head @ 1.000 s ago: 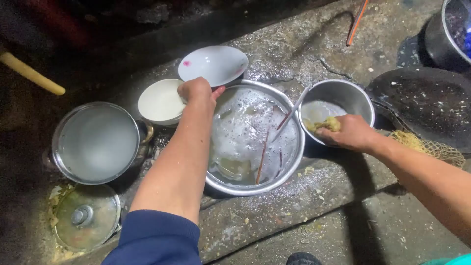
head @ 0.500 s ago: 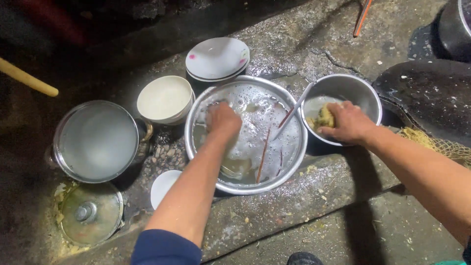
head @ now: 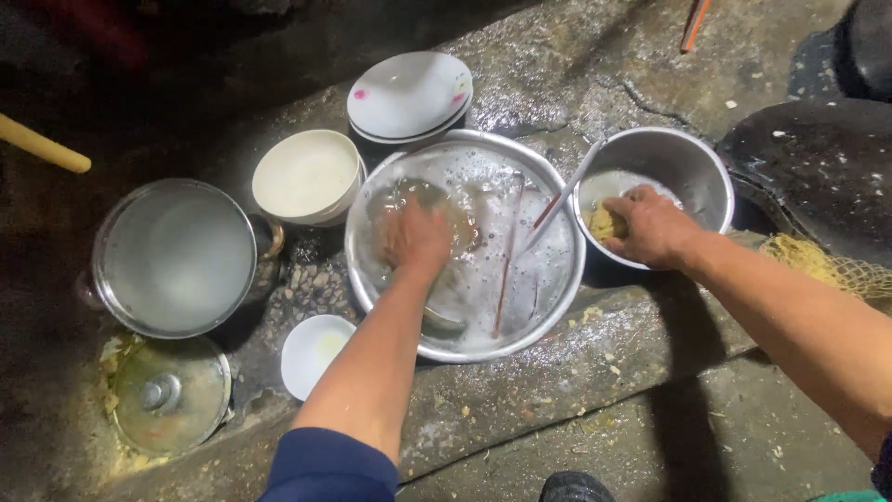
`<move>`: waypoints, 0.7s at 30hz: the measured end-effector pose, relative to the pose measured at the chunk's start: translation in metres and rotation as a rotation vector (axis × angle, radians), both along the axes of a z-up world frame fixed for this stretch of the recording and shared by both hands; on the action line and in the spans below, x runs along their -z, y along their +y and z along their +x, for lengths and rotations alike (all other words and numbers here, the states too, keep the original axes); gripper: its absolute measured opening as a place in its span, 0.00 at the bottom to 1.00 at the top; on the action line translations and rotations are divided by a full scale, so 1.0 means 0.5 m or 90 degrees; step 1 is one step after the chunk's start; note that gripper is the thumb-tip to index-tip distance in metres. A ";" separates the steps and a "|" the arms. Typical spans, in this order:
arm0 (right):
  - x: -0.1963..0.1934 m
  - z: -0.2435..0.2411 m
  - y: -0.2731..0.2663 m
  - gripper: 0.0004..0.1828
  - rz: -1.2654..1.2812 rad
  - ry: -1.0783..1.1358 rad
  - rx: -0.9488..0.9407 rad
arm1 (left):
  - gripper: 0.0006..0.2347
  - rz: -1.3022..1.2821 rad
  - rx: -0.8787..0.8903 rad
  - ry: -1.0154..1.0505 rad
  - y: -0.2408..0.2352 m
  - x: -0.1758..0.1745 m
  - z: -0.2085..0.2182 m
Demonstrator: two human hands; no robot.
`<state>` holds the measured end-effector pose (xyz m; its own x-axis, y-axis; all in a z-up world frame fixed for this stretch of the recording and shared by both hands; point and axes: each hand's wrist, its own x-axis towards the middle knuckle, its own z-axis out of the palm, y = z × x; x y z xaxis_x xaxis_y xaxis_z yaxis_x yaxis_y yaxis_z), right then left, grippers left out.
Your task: The person washes various dishes and utensils in a large metal basin filled with soapy water. They scrub plates, bowls, chopsticks, and a ladle using a yellow sponge, rinsing them under a running tap and placing the clean items into a smaller metal bowl.
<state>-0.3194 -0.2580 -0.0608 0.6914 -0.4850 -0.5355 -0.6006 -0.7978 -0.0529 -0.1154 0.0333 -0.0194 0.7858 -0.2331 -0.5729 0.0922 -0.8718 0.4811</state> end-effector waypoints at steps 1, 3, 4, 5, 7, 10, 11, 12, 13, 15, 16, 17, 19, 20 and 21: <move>-0.004 0.005 0.002 0.41 -0.011 0.001 0.008 | 0.23 0.009 -0.007 -0.043 0.003 0.015 0.009; 0.009 0.005 0.000 0.42 -0.015 0.005 0.006 | 0.21 0.069 0.032 -0.050 -0.016 0.071 0.026; 0.016 0.004 -0.002 0.42 -0.021 0.008 0.005 | 0.20 0.126 0.072 -0.057 -0.027 0.098 0.033; 0.019 0.007 -0.003 0.42 -0.021 0.008 0.005 | 0.20 0.127 0.072 -0.057 -0.024 0.110 0.027; 0.025 0.007 -0.006 0.43 -0.034 0.007 -0.011 | 0.17 -0.028 0.004 0.035 -0.023 0.135 0.013; -0.029 0.016 0.022 0.41 0.000 -0.010 0.009 | 0.10 -0.041 -0.004 0.044 -0.007 0.169 0.039; -0.023 0.016 0.021 0.41 0.001 -0.010 0.008 | 0.10 -0.041 -0.005 0.044 0.005 0.233 0.050; -0.018 0.016 0.021 0.40 0.011 -0.011 0.013 | 0.11 -0.053 0.002 0.064 0.017 0.297 0.062; -0.013 0.016 0.020 0.39 0.021 -0.012 0.018 | 0.13 -0.064 0.009 0.085 0.030 0.359 0.074; -0.007 0.014 0.016 0.39 0.027 -0.012 0.020 | 0.13 -0.055 0.004 0.084 0.039 0.277 0.053; -0.003 0.014 0.016 0.39 0.032 -0.012 0.023 | 0.13 -0.046 -0.001 0.084 0.046 0.236 0.044; -0.002 0.012 0.016 0.39 0.033 -0.011 0.021 | 0.13 -0.045 -0.003 0.085 0.041 0.239 0.050; -0.001 0.013 0.016 0.39 0.028 -0.015 0.024 | 0.14 -0.046 0.071 -0.020 0.034 0.244 0.064; -0.006 0.017 0.020 0.39 0.029 -0.015 0.020 | 0.14 -0.046 0.067 -0.020 0.039 0.173 0.047; -0.011 0.016 0.020 0.38 0.031 -0.010 0.019 | 0.14 -0.053 0.073 -0.074 0.038 0.103 0.027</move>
